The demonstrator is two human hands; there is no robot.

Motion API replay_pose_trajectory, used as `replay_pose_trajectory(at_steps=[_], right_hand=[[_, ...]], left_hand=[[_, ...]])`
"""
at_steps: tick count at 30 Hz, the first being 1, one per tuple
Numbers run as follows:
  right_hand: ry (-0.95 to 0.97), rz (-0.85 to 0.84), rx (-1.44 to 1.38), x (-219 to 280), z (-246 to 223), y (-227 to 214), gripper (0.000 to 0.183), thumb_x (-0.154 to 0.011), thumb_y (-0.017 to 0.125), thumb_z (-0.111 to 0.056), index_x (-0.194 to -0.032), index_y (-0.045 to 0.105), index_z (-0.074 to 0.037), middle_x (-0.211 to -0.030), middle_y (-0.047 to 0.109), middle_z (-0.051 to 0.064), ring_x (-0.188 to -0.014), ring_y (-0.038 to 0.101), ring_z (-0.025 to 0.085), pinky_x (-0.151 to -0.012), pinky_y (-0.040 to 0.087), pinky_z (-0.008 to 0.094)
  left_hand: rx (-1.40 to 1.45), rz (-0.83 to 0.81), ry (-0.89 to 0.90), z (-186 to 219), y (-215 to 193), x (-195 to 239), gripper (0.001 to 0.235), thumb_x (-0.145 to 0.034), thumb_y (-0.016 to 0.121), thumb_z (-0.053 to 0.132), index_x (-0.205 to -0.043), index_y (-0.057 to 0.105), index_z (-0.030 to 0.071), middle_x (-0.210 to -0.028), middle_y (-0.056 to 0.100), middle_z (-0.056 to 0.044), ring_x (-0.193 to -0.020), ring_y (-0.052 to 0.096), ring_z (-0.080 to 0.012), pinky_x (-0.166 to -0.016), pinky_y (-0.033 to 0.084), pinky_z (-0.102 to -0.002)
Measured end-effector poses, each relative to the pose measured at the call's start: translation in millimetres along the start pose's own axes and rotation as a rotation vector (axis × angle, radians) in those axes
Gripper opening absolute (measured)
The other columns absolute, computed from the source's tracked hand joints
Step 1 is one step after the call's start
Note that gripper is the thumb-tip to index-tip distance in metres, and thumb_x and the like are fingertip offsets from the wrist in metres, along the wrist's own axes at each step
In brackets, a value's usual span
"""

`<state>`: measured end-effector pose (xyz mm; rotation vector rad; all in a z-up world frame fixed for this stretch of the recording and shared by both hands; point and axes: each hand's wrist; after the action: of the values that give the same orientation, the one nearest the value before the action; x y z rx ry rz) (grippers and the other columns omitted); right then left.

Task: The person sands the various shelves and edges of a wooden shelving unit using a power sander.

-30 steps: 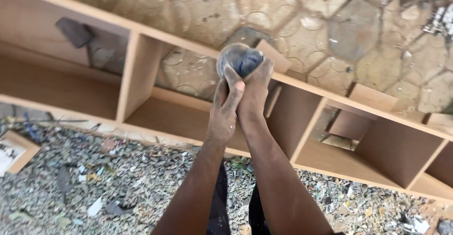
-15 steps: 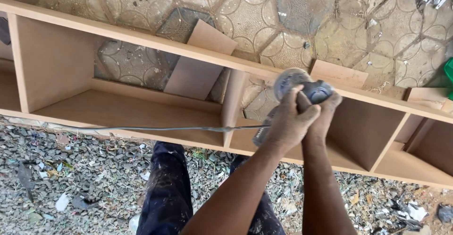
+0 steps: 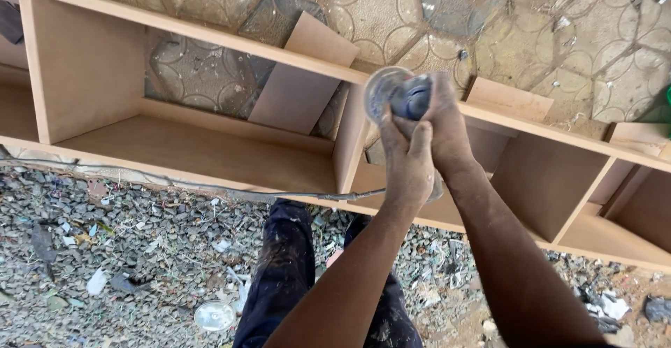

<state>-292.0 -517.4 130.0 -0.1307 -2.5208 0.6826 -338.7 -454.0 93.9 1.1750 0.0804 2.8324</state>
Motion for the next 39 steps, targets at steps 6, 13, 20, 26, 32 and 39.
replay_pose_trajectory(at_steps=[6, 13, 20, 26, 32, 39], right_hand=[[0.316, -0.782, 0.684, 76.3, -68.2, 52.2, 0.055, -0.097, 0.066, -0.030, -0.146, 0.042, -0.031, -0.134, 0.053, 0.008, -0.066, 0.063, 0.016, -0.046, 0.056, 0.021], [-0.326, -0.591, 1.252, 71.7, 38.1, 59.7, 0.053, -0.091, 0.056, -0.004, -0.140, 0.041, -0.016, -0.137, 0.045, 0.018, -0.056, 0.065, 0.012, -0.041, 0.057, 0.024], [-0.258, -0.270, 0.583, -25.6, 43.2, -23.5, 0.063, -0.090, 0.058, -0.022, -0.147, 0.038, -0.005, -0.137, 0.045, 0.029, -0.111, 0.058, 0.059, -0.094, 0.048, 0.063], [-0.278, -0.395, 0.717, 32.7, 80.2, 8.9, 0.068, -0.087, 0.059, -0.045, -0.147, 0.042, -0.017, -0.142, 0.050, 0.019, -0.110, 0.066, 0.047, -0.093, 0.056, 0.053], [-0.389, -0.602, 0.706, 120.0, 115.1, 77.9, 0.054, -0.087, 0.055, -0.026, -0.141, 0.049, -0.026, -0.151, 0.048, 0.005, -0.093, 0.075, 0.032, -0.082, 0.064, 0.043], [0.198, -0.254, 0.301, 199.0, 33.0, 91.0, 0.055, -0.089, 0.059, -0.008, -0.143, 0.045, -0.005, -0.133, 0.051, 0.026, -0.106, 0.065, 0.053, -0.088, 0.056, 0.068]], left_hand=[[-0.218, 0.202, -0.174, -51.9, -67.7, 117.9, 0.026, -0.102, 0.051, 0.004, -0.125, 0.058, -0.008, -0.153, 0.030, -0.025, -0.127, 0.060, -0.0292, -0.113, 0.054, -0.047], [0.551, 0.253, -0.235, 26.1, -52.0, 98.9, 0.054, -0.104, 0.038, 0.028, -0.156, 0.027, 0.018, -0.146, 0.042, -0.018, -0.125, 0.063, -0.0302, -0.099, 0.067, -0.039], [0.505, 0.164, 0.185, 48.2, 8.5, 32.3, 0.088, -0.099, 0.048, 0.046, -0.159, 0.009, -0.004, -0.142, 0.039, -0.039, -0.137, 0.042, -0.0514, -0.116, 0.034, -0.059], [0.326, 0.245, 0.013, 51.6, -30.7, 110.5, 0.067, -0.107, 0.041, 0.034, -0.159, 0.019, -0.002, -0.133, 0.049, -0.029, -0.127, 0.056, -0.0406, -0.107, 0.045, -0.045], [0.547, 0.497, -0.311, -46.5, -48.7, 155.1, 0.049, -0.107, 0.042, 0.047, -0.150, 0.030, 0.028, -0.124, 0.064, -0.021, -0.104, 0.071, -0.0318, -0.095, 0.056, -0.044], [0.133, 0.380, -0.275, -63.3, -90.6, 182.4, 0.065, -0.098, 0.060, 0.046, -0.155, 0.041, 0.023, -0.135, 0.060, -0.031, -0.130, 0.054, -0.0514, -0.108, 0.046, -0.059]])
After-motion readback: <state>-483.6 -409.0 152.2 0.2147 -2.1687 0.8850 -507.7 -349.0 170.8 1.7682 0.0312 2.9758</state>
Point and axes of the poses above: each hand's wrist, its own x-axis away from the middle knuckle, its own y-axis out of the palm, z = x × y
